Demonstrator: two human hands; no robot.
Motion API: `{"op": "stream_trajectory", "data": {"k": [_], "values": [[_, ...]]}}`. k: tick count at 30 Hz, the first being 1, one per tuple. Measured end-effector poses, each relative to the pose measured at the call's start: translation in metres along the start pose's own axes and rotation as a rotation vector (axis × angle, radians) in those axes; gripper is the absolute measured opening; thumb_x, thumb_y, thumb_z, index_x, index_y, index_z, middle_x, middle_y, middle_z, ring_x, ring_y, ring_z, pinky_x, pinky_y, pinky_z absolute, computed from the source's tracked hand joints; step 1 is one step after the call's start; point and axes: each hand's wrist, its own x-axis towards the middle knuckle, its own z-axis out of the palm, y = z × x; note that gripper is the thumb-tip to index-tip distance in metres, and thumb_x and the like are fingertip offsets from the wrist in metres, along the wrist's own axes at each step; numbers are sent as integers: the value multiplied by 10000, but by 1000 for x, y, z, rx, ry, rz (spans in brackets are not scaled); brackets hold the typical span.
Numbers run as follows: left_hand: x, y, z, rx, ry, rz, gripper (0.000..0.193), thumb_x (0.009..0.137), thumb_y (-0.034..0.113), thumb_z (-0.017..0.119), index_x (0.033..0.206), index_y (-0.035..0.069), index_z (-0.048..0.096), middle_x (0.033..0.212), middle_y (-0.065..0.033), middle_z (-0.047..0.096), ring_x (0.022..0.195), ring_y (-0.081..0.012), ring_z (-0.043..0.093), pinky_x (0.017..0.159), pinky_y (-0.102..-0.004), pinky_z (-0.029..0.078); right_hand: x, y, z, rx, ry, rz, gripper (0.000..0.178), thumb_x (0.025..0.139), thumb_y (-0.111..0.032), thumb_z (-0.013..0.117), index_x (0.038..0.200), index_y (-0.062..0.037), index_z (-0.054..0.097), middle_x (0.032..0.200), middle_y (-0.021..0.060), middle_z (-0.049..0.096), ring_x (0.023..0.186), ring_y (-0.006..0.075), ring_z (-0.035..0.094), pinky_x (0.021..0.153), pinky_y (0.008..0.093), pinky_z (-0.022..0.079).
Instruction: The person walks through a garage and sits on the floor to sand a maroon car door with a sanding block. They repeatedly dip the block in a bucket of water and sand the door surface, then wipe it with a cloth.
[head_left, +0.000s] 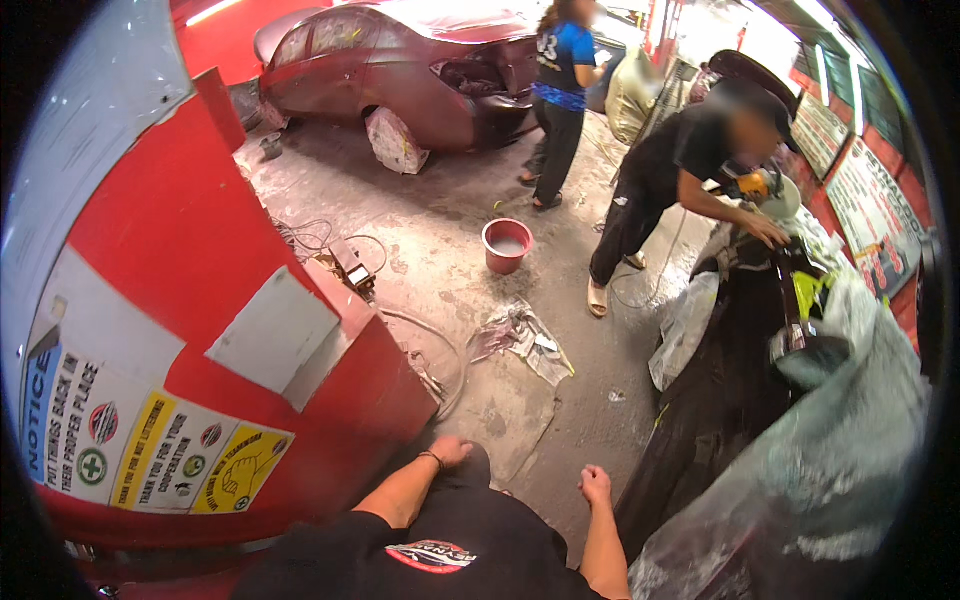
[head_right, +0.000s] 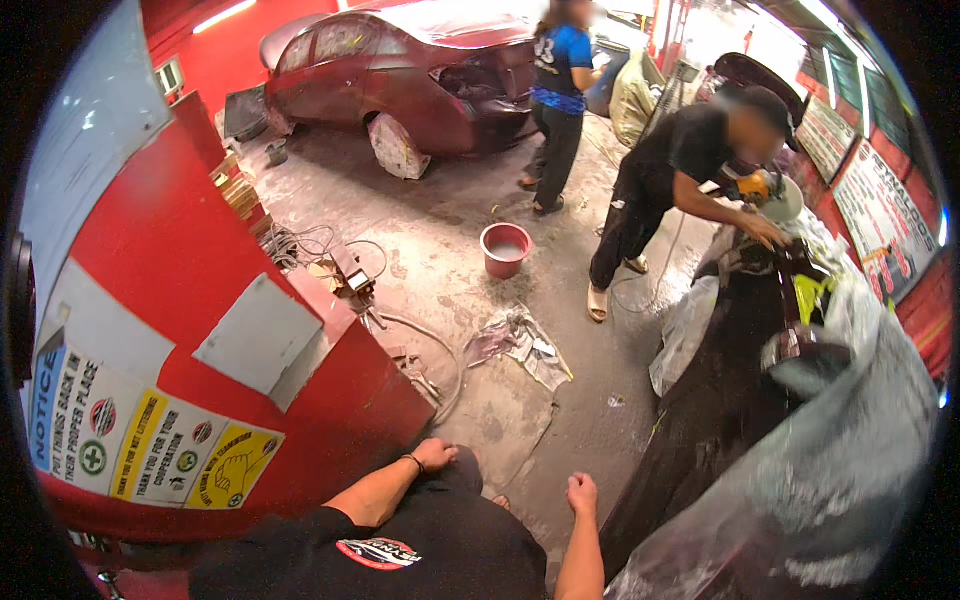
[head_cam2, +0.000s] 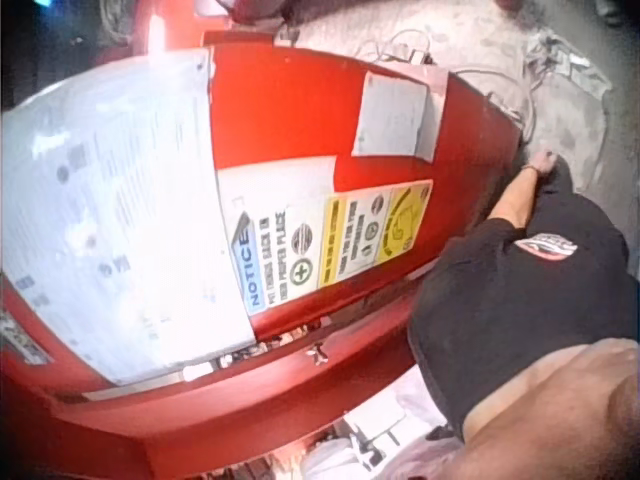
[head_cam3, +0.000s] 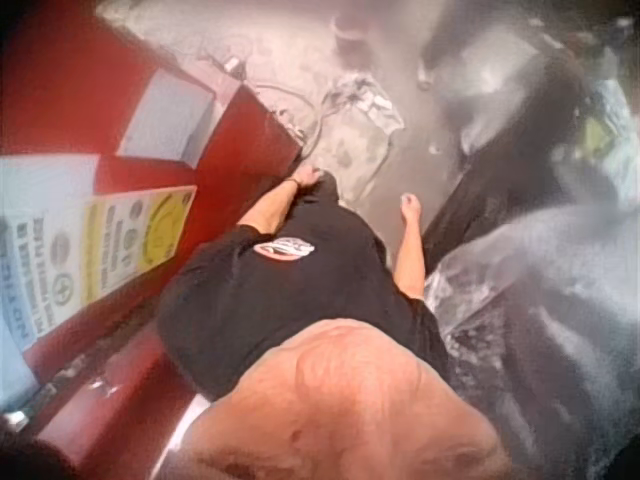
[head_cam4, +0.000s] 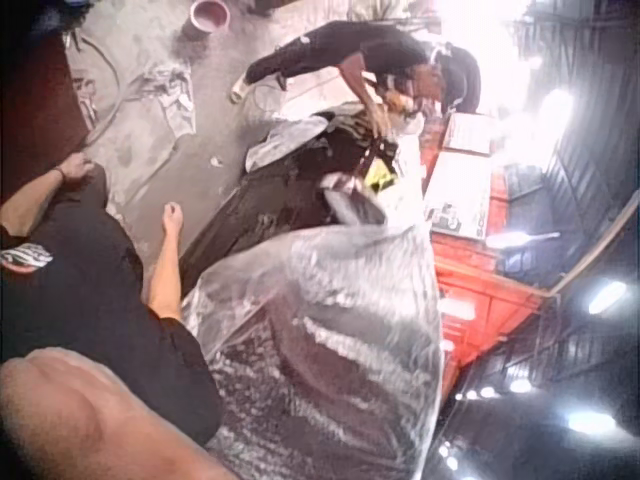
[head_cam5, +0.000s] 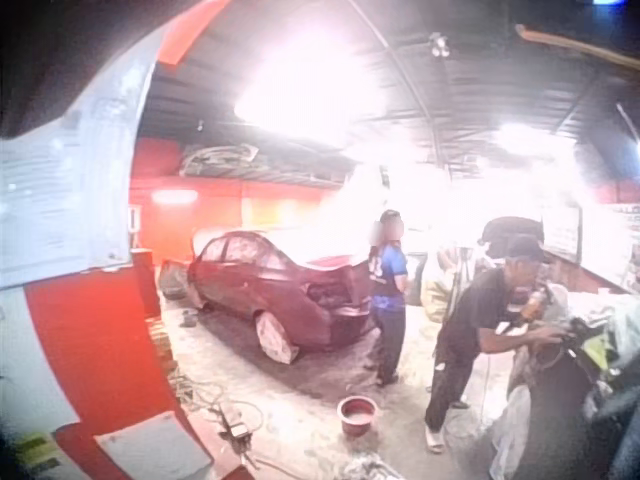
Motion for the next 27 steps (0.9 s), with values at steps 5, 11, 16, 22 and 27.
{"op": "stream_trajectory", "data": {"k": [5,11,16,22,27], "values": [[141,39,-47,294,-300,32,481,986,487,619,1251,117,774,1198,-186,772,1151,-380,717,1010,-487,534,137,-72,-25,-188,226,-202,447,985,-189,662,1400,-24,650,1157,153,776,798,220,746,792,372,596],[290,31,-165,401,-261,-48,508,951,489,611,1137,57,803,1232,-203,758,1182,-392,702,1013,-481,540,166,-89,39,-443,137,-50,363,966,-317,618,1067,12,734,1080,281,732,1060,472,699,934,542,546],[394,121,-297,172,-85,59,569,991,511,564,1253,42,754,1283,-235,728,1248,-395,671,1075,-486,517,191,-70,41,-585,-226,125,398,941,-374,621,1059,-23,766,976,238,768,903,435,746,792,516,587],[514,86,-394,-162,29,78,554,1028,511,513,1274,74,747,1277,-247,719,1229,-424,667,1055,-467,520,292,-226,62,-550,-380,154,397,934,-370,627,1093,-37,774,961,215,779,856,400,757,773,494,596],[581,-40,-507,-705,262,-137,749,1087,631,332,1288,40,746,1143,-186,781,1063,-297,728,957,-433,541,479,-384,100,-714,-459,26,400,927,-366,633,1121,-49,781,949,195,789,816,371,767,758,476,603]]}}
